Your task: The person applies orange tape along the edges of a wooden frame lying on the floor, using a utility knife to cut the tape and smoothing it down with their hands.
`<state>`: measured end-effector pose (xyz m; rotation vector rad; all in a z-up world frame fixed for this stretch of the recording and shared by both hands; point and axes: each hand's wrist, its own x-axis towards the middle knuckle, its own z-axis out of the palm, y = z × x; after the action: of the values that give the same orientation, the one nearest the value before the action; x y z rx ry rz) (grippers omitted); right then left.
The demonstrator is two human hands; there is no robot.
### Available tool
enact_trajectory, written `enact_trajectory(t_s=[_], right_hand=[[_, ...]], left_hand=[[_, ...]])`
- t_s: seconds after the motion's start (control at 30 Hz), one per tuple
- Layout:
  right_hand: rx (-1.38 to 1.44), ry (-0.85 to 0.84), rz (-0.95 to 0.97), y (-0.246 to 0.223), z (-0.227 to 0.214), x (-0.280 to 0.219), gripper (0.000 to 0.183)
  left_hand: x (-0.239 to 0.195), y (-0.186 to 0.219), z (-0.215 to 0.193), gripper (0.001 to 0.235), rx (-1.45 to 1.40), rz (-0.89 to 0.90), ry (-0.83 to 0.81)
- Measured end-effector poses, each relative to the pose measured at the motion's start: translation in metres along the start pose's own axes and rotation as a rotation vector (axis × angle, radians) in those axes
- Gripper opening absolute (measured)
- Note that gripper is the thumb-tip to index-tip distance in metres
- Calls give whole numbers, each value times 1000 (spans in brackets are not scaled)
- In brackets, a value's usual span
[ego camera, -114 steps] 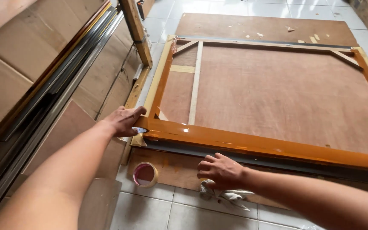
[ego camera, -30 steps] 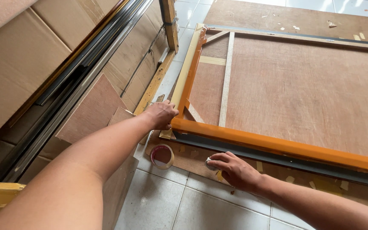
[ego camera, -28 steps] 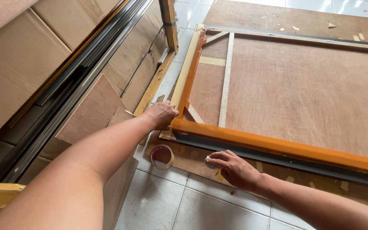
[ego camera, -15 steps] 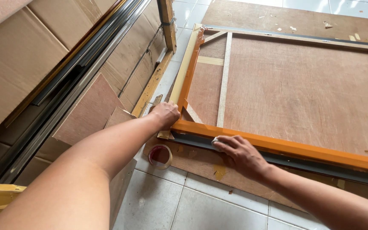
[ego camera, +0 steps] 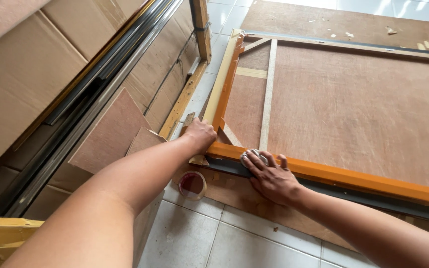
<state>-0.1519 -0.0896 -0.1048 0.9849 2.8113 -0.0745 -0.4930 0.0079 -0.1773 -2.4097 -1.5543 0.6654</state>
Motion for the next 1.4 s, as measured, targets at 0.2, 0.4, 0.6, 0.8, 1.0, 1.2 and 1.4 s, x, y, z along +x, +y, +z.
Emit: enact_trajectory(t_s=[0.2,0.4,0.6,0.8,1.0,1.2,1.4], right_hand=[[104,-28,-87,-47,-24,72,78],[84,-18,-169,-54,-20,98,82],[-6,-16,-182,-42,-35,60,83],[51,-41,-112,-62,-44,88,91],[9,-73,-70,-71,-29,113,92],[-48,-103,-14,-43,-28,34,94],[-87,-200,76,33,-21,-59,93]], left_hand=[[-21,-14,-31,80,-121,-104,-104],[-64,-31,-88,106,-338,-174,-154],[-52,-48,-77,106,-490,-175,-244],[-36,-39,-40,83,-337,-161,-188],[-56,-26,-102,99,-188,-130,-275],[-53,34,-85,87,-148,203,302],[-78,84,-117,87,-315,520,173]])
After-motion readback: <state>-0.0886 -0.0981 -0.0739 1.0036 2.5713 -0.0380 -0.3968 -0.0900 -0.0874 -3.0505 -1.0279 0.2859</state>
